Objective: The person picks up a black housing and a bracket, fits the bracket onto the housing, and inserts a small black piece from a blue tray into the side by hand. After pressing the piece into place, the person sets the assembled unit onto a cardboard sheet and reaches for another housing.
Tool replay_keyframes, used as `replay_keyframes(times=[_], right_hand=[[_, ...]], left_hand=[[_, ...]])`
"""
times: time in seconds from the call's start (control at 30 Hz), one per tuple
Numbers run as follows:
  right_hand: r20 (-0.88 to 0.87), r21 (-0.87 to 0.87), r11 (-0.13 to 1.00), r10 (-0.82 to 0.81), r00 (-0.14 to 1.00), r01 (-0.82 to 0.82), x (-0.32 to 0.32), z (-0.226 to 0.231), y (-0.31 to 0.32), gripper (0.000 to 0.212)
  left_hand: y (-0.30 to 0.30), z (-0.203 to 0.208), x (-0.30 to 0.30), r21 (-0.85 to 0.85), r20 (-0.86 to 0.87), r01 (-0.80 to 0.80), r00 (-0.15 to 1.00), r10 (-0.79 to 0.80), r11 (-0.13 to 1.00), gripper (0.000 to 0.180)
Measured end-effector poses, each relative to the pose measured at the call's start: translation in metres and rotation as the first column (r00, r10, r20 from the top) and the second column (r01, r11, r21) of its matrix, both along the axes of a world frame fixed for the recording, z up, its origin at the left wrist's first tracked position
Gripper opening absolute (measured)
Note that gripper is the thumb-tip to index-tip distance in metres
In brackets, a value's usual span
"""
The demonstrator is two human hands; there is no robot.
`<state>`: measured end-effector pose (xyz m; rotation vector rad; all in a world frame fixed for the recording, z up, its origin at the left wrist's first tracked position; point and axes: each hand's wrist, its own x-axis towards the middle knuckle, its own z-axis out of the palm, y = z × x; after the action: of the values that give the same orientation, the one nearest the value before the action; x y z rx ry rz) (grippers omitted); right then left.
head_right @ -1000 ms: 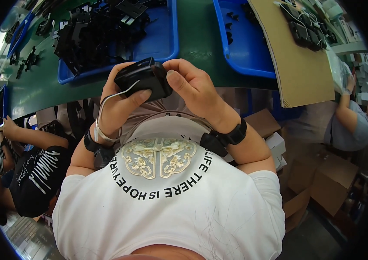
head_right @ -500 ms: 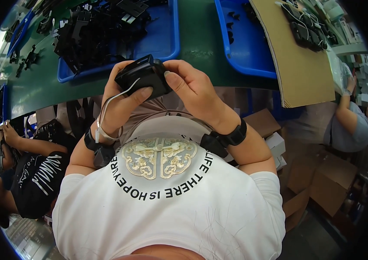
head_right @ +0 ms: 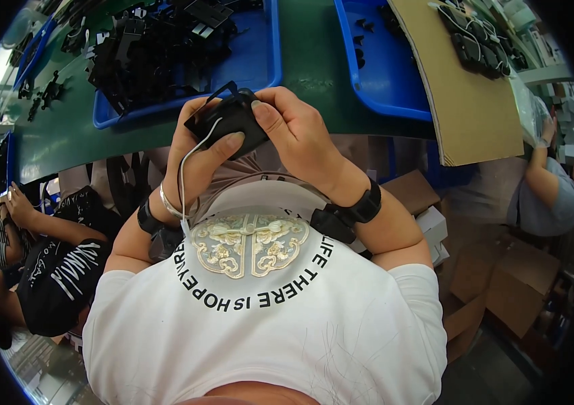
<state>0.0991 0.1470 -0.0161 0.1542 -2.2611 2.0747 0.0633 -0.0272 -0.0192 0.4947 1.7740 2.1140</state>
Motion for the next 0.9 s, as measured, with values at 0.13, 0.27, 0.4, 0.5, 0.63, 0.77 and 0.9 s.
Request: replay_keyframes(times=[0.13,0.27,0.4,0.5,0.63,0.77,0.9], right_hand=[[0.048,0.007,1.0,0.027,0.998,-0.027,-0.001,-0.002,0.004,0.035],[0.06,-0.231,0.971,0.069,0.996,-0.053,0.002,-0.002,0.004,0.033],[0.051,-0.178,0.984,0.031,0.998,-0.022,0.002,-0.004,0.0,0.035],[0.091,-0.123,0.992,0.023,0.996,-0.012,-0.001,-0.006,0.004,0.036],[0.17,-0.258,0.965,0.09,0.981,-0.044,-0.003,-0.005,0.007,0.037],[0.15,-0.382,0.923,0.104,0.983,-0.039,0.002,0.003,0.0,0.035],[0.149,-0.347,0.938,0.036,0.988,0.018,0.005,0.002,0.001,0.035]], left_hand=[[-0.003,0.002,-0.002,-0.075,-0.085,0.045,0.995,-0.052,0.996,0.052],[-0.004,0.006,-0.002,-0.007,0.077,0.072,0.994,-0.072,0.997,0.054],[-0.002,0.002,0.001,0.001,0.172,0.036,0.985,-0.035,0.999,0.055],[0.002,0.001,0.003,-0.047,0.124,0.029,0.992,-0.023,0.998,0.055],[0.002,0.001,0.002,-0.063,0.096,0.025,0.995,-0.019,0.998,0.055],[-0.001,-0.001,-0.002,0.063,0.236,0.015,0.971,-0.03,0.998,0.063],[-0.009,0.0,-0.007,0.137,0.177,0.132,0.972,-0.155,0.982,0.08]])
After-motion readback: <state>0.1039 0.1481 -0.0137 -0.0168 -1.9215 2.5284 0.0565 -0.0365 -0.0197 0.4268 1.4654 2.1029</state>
